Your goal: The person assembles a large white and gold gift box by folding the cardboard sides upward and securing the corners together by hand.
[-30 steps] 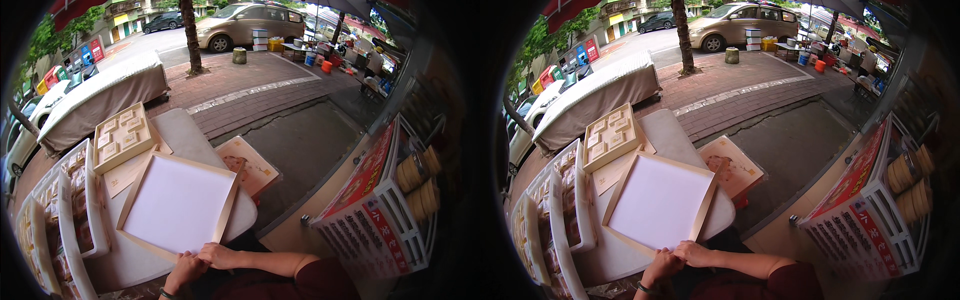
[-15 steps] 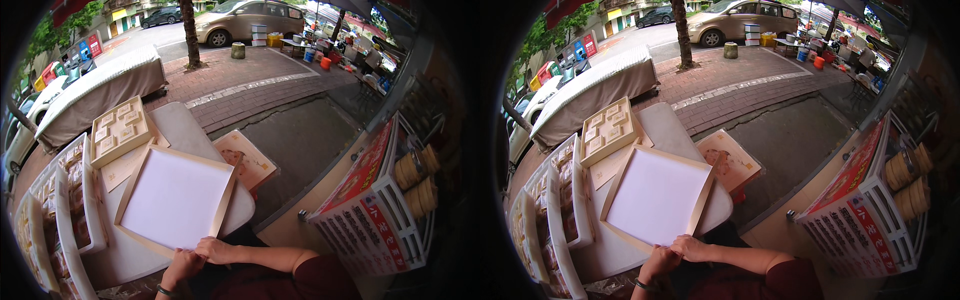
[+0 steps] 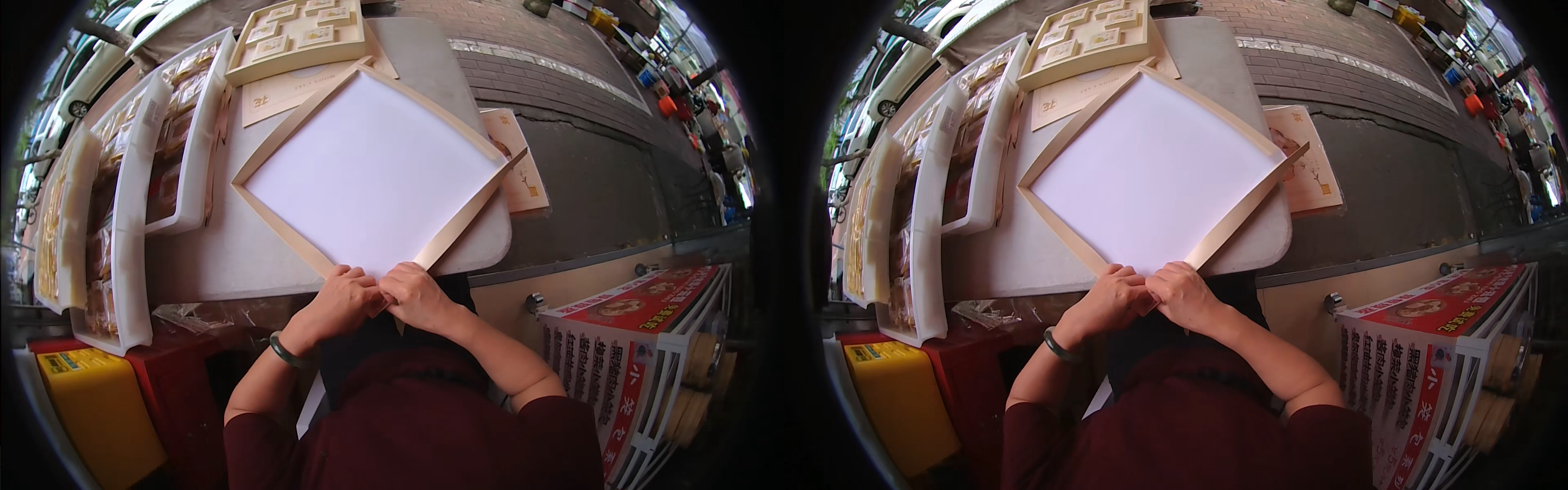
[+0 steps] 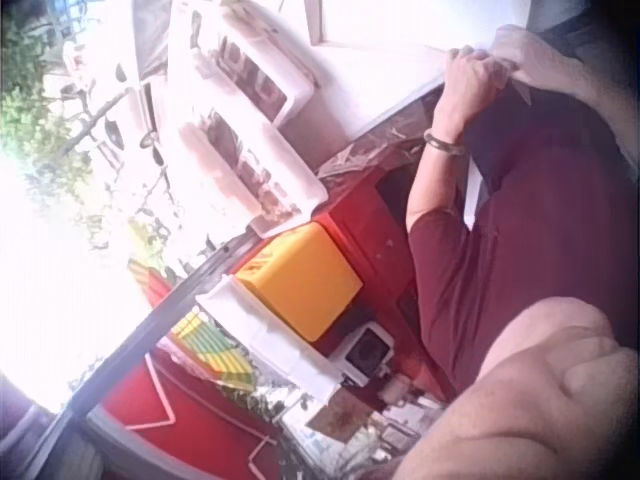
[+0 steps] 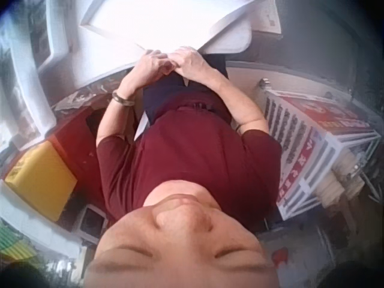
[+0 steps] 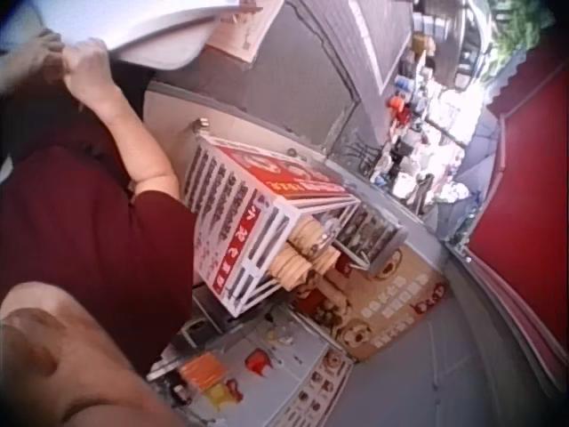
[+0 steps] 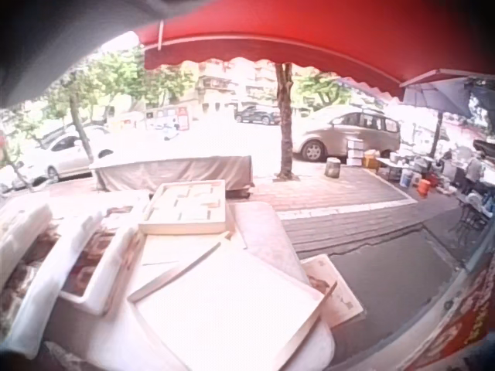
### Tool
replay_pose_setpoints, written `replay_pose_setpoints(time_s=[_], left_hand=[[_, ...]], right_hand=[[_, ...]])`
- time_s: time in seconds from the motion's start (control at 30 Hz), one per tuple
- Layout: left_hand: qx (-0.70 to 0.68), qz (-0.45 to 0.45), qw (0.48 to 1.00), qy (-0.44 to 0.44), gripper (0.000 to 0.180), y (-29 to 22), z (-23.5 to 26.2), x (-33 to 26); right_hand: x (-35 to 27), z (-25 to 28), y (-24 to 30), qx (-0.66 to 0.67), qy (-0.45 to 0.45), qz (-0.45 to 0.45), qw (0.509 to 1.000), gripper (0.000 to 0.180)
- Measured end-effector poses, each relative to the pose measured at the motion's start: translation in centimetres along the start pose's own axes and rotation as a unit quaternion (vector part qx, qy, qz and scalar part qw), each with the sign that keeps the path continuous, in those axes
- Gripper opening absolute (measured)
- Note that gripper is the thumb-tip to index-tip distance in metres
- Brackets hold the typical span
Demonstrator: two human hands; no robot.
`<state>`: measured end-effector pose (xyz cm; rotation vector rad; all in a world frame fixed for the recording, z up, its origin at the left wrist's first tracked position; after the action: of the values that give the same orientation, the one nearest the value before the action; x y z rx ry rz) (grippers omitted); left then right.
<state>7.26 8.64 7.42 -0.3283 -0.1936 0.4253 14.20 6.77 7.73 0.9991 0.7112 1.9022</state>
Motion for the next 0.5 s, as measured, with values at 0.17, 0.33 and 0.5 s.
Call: replay_pose_setpoints(time_s=[0.17,0.33,0.5], left_hand=[[-0.006,0.036,0.999,0.014,0.007,0.6,-0.3,-2.0],[0.017,0.025,0.998,0.053,0.008,0.7,-0.7,-1.9],[0.047,0.039,0.997,0.056,0.008,1.1,-0.9,-1.7]], right_hand=[[0.6,-0.6,1.1,0.004,-0.001,0.000,1.000,0.030],[0.8,-0.8,0.9,0.004,0.010,-0.007,1.000,0.031],[0.7,-0.9,0.4,0.001,0.025,-0.038,0.999,0.032]])
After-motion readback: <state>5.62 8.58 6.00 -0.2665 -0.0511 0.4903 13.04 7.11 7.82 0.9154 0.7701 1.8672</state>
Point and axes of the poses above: each hand's wrist, its own x-axis towards the middle knuckle, its own z-axis out of the back of the hand, y = z × x, the point moved 10 cm from there along x, towards the middle knuckle, and after that the axes turned 12 degrees about x, right-handed, at the moved point
